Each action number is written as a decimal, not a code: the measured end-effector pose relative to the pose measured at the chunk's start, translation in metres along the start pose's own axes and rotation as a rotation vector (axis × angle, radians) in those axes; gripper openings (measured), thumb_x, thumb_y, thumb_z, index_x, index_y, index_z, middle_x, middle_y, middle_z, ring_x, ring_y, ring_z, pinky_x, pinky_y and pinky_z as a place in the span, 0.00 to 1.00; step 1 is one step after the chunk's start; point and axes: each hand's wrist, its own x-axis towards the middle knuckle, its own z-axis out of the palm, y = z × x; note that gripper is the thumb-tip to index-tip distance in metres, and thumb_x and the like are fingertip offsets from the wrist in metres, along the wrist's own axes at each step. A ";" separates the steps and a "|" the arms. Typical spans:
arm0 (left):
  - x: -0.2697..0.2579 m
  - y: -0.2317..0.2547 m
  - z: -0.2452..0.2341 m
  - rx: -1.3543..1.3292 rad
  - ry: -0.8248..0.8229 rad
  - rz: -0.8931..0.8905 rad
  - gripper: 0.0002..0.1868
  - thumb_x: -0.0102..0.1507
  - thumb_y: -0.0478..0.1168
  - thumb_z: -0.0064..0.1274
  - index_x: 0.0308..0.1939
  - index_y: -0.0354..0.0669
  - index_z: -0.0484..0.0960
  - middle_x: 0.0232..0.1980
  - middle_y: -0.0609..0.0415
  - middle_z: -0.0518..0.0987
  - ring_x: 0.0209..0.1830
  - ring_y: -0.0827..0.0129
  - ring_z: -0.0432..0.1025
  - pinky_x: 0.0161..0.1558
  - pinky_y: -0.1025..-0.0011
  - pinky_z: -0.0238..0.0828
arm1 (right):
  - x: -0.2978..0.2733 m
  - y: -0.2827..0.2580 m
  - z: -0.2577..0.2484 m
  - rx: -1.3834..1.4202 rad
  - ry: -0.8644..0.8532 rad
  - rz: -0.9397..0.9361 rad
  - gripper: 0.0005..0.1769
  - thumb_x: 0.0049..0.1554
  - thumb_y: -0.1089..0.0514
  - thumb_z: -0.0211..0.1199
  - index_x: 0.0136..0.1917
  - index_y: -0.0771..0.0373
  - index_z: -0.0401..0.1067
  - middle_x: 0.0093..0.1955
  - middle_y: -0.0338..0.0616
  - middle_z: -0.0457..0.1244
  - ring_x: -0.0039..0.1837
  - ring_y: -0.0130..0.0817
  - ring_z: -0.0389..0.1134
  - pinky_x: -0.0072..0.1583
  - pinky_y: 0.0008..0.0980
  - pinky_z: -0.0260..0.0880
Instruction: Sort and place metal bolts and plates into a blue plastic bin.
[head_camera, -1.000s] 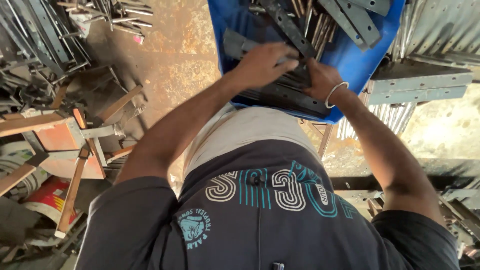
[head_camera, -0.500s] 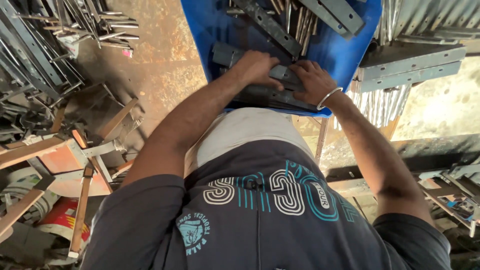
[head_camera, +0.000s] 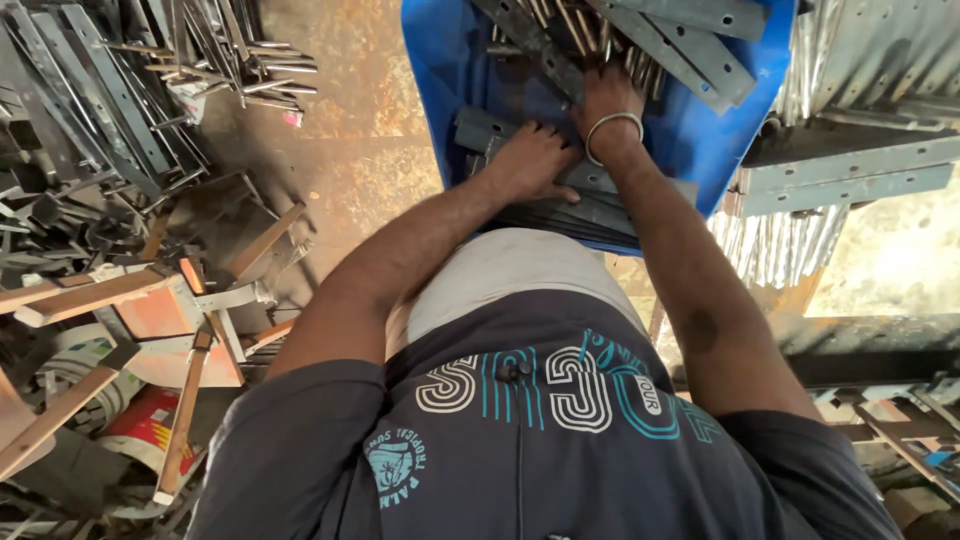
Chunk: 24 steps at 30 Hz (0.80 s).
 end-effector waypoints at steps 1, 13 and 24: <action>-0.001 0.002 -0.002 -0.002 -0.003 0.001 0.41 0.55 0.73 0.58 0.57 0.46 0.81 0.51 0.45 0.79 0.57 0.51 0.71 0.58 0.49 0.63 | -0.001 0.002 -0.006 0.001 -0.003 0.003 0.35 0.51 0.48 0.75 0.67 0.65 0.70 0.62 0.61 0.62 0.64 0.59 0.64 0.59 0.56 0.68; 0.000 -0.009 0.039 0.274 0.184 0.197 0.45 0.63 0.75 0.48 0.72 0.48 0.73 0.80 0.49 0.58 0.83 0.57 0.44 0.80 0.42 0.24 | -0.082 0.100 -0.040 0.180 -0.283 -0.048 0.19 0.55 0.63 0.59 0.60 0.57 0.78 0.58 0.55 0.70 0.58 0.57 0.71 0.60 0.53 0.70; 0.010 -0.002 0.003 -0.032 -0.095 0.023 0.57 0.58 0.79 0.49 0.79 0.49 0.55 0.76 0.37 0.57 0.73 0.45 0.55 0.68 0.41 0.50 | -0.110 0.077 -0.050 0.508 -0.252 -0.238 0.23 0.68 0.45 0.56 0.62 0.65 0.75 0.64 0.57 0.67 0.66 0.57 0.65 0.66 0.50 0.65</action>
